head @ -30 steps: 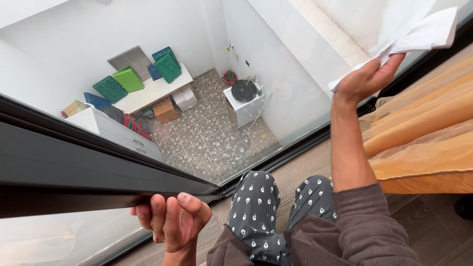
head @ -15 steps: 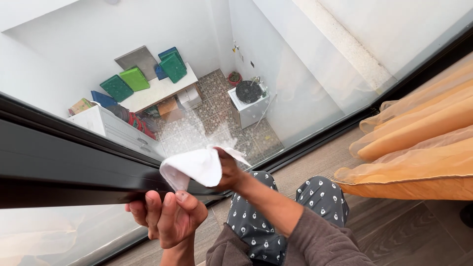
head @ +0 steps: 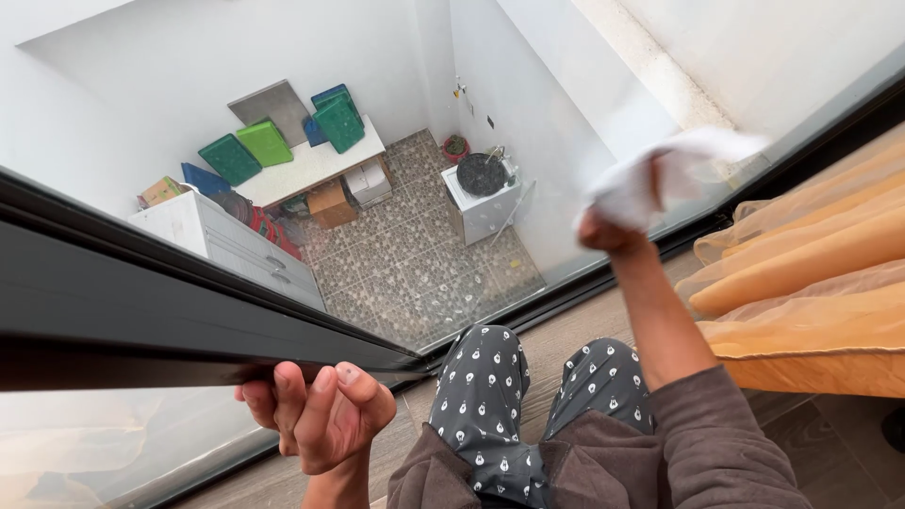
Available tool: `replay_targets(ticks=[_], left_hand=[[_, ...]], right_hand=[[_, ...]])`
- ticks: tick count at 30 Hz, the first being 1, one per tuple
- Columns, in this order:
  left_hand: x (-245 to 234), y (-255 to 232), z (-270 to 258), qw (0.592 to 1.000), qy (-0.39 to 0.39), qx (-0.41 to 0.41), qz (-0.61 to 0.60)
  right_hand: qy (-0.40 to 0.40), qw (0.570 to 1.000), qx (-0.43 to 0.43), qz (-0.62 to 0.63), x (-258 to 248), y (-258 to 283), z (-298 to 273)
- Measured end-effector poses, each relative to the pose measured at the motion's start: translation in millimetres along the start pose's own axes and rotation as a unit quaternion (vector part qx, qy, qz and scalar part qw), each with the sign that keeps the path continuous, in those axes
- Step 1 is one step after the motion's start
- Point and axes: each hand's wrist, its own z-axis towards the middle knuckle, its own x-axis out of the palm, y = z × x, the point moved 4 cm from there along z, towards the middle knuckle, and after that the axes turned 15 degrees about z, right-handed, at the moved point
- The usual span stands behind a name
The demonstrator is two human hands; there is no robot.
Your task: The person wipes a large glass pane with a white cloth, moving in vertical and horizontal strokes. They kneel to reach the lower section and continue wiping until the end of the clip.
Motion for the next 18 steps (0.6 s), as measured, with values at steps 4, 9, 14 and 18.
replay_targets(ticks=[4, 9, 14, 18], left_hand=[[4, -1, 4, 1.000, -0.001, -0.009, -0.011], [15, -1, 9, 0.999, -0.021, -0.018, -0.021], [18, -9, 13, 0.998, -0.010, -0.045, -0.039], [19, -9, 12, 0.998, -0.002, -0.054, -0.042]], right_hand=[[-0.116, 0.989, 0.093, 0.023, -8, -30, -9], [-0.430, 0.666, 0.566, 0.227, -13, -52, 41], [-0.375, 0.697, 0.580, 0.192, -4, 12, 75], [-0.278, 0.772, 0.515, 0.249, -5, 106, 165]])
